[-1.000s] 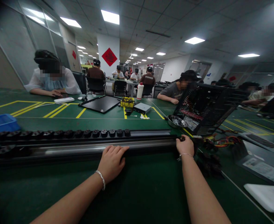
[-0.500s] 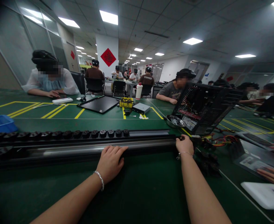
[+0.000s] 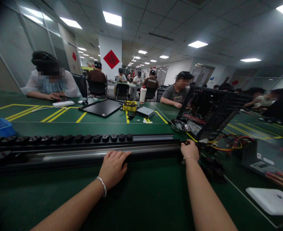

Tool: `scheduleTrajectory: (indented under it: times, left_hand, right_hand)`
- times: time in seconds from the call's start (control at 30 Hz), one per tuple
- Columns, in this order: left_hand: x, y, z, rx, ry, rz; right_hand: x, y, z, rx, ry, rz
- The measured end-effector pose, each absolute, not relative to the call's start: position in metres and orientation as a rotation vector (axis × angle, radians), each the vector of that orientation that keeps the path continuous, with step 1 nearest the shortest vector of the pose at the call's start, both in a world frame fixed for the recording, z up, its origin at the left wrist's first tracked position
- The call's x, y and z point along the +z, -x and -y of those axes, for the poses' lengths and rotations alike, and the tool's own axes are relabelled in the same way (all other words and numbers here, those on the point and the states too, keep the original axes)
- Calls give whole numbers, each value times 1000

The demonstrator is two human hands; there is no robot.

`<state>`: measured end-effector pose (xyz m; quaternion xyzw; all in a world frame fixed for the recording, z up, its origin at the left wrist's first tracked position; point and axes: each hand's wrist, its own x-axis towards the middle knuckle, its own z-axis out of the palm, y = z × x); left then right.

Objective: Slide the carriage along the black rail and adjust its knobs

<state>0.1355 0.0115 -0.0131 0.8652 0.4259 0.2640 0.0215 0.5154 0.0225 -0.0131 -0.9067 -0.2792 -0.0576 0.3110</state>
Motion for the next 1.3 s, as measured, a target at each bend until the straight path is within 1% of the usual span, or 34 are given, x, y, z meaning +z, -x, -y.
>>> scheduleTrajectory:
  times: [1.3]
  left_hand:
    - [-17, -136, -13, 853, -2699, -1313]
  right_hand:
    - [13, -490, -16, 13, 2516, 602]
